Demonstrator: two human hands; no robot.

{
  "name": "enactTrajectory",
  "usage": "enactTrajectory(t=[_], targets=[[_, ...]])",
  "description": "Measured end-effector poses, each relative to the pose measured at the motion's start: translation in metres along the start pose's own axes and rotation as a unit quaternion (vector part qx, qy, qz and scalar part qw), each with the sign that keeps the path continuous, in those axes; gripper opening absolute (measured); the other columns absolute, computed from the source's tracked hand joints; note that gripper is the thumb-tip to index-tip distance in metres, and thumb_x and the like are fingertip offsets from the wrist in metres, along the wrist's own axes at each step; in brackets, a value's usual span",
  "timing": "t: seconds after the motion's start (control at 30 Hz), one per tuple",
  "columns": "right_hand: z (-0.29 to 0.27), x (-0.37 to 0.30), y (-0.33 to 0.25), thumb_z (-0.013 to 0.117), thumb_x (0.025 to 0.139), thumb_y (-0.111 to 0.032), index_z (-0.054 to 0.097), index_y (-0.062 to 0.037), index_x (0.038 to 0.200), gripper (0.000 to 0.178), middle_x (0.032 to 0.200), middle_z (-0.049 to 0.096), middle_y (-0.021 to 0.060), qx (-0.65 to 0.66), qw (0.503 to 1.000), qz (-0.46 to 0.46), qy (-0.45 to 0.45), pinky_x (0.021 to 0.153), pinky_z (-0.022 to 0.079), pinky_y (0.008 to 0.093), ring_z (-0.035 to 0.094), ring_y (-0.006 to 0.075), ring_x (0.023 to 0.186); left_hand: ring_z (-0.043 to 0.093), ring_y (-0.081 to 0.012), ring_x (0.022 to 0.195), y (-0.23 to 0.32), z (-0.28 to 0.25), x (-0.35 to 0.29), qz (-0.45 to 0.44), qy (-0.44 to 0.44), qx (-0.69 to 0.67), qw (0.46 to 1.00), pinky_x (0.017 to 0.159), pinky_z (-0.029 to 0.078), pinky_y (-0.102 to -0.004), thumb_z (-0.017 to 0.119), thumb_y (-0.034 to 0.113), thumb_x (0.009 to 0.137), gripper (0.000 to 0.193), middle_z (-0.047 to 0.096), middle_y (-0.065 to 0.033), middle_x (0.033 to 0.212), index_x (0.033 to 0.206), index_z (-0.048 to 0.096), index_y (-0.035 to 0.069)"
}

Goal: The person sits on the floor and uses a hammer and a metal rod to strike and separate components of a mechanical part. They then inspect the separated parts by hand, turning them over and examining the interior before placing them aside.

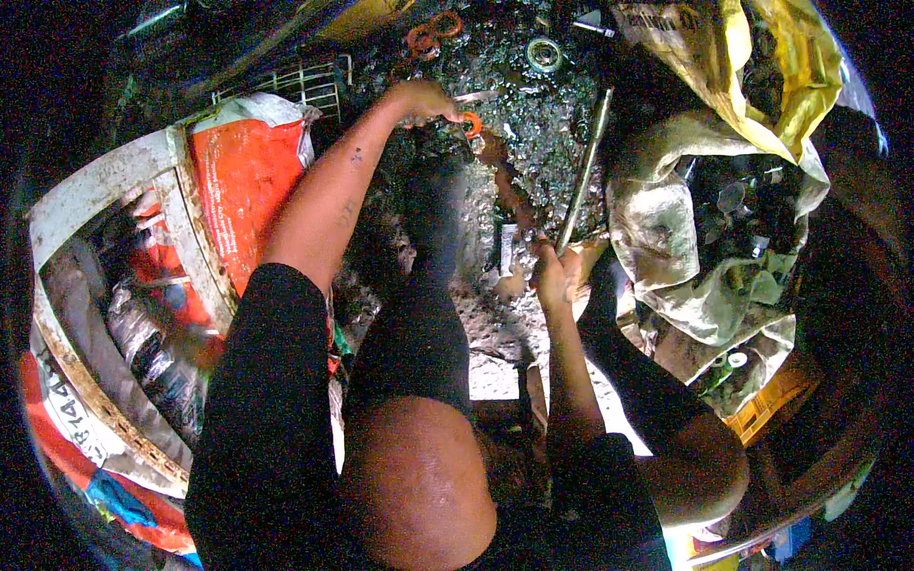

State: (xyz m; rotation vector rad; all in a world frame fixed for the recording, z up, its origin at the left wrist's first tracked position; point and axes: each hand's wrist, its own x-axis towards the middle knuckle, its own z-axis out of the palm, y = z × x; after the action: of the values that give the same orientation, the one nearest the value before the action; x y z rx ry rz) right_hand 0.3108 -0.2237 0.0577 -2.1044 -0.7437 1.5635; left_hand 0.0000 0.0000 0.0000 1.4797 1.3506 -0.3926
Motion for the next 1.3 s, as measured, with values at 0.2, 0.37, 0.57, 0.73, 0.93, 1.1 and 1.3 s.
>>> enactTrajectory(t=[0.2,0.37,0.57,0.73,0.93,1.1,1.3], targets=[[0.002,-0.005,-0.009,0.063,0.092,-0.024,0.048,-0.0127,0.070,0.029,0.047,0.038,-0.0043,0.053,0.999,0.012,-0.005,0.033,0.030,0.0273,0.034,0.0087,0.034,0.064,-0.0284,0.070,-0.016,-0.001,-0.003,0.035,0.009,0.101,0.994,0.068,0.050,-0.0452,0.062,0.072,0.073,0.073,0.069,-0.0156,0.080,0.086,0.071,0.001],[0.005,-0.004,0.001,0.063,0.091,-0.024,0.051,-0.0097,0.071,0.028,0.047,0.038,-0.0035,0.044,0.999,0.018,-0.016,0.033,0.030,0.0277,0.035,0.0089,0.034,0.064,-0.0292,0.070,-0.034,0.001,-0.014,0.072,0.007,0.134,0.988,0.070,0.050,-0.0455,0.055,0.073,0.078,0.076,0.069,-0.0161,0.078,0.090,0.071,0.000],[0.012,-0.016,-0.004,0.062,0.091,-0.028,0.052,-0.0078,0.069,0.032,0.047,0.039,-0.0024,0.012,0.999,0.032,-0.022,0.034,0.031,0.0275,0.035,0.0097,0.034,0.065,-0.0289,0.071,-0.038,-0.001,-0.018,0.106,0.024,0.126,0.986,0.068,0.051,-0.0438,0.059,0.071,0.076,0.073,0.069,-0.0155,0.080,0.091,0.070,0.000],[0.015,-0.017,-0.001,0.062,0.091,-0.027,0.052,-0.0091,0.070,0.030,0.048,0.040,-0.0029,0.020,0.998,0.030,-0.043,0.034,0.031,0.0275,0.035,0.0092,0.035,0.062,-0.0285,0.070,-0.017,-0.025,-0.016,0.091,-0.090,0.122,0.984,0.061,0.049,-0.0440,0.065,0.066,0.074,0.072,0.068,-0.0164,0.086,0.096,0.068,-0.003],[0.020,-0.019,-0.004,0.065,0.091,-0.029,0.053,-0.0068,0.064,0.037,0.046,0.045,0.0014,0.012,0.999,0.036,-0.035,0.034,0.034,0.0300,0.042,0.0122,0.035,0.058,-0.0247,0.059,-0.030,-0.011,-0.016,0.079,0.030,0.076,0.993,0.056,0.048,-0.0433,0.071,0.064,0.073,0.067,0.063,-0.0102,0.068,0.093,0.070,0.001],[0.013,-0.011,0.012,0.063,0.092,-0.026,0.047,-0.0140,0.069,0.031,0.048,0.037,-0.0049,0.015,0.999,0.025,-0.039,0.035,0.028,0.0260,0.032,0.0072,0.036,0.068,-0.0324,0.087,-0.039,0.024,-0.062,0.010,0.179,-0.143,0.973,0.076,0.053,-0.0438,0.069,0.041,0.077,0.040,0.069,-0.0216,0.091,0.085,0.070,0.001],[0.015,-0.015,0.009,0.062,0.094,-0.026,0.046,-0.0147,0.067,0.034,0.048,0.037,-0.0055,0.022,0.999,0.028,-0.033,0.034,0.027,0.0260,0.032,0.0069,0.036,0.064,-0.0451,0.087,-0.029,0.075,-0.104,-0.016,0.244,-0.002,0.970,0.082,0.053,-0.0505,0.067,0.021,0.073,0.030,0.066,-0.0280,0.092,0.095,0.068,0.000]])
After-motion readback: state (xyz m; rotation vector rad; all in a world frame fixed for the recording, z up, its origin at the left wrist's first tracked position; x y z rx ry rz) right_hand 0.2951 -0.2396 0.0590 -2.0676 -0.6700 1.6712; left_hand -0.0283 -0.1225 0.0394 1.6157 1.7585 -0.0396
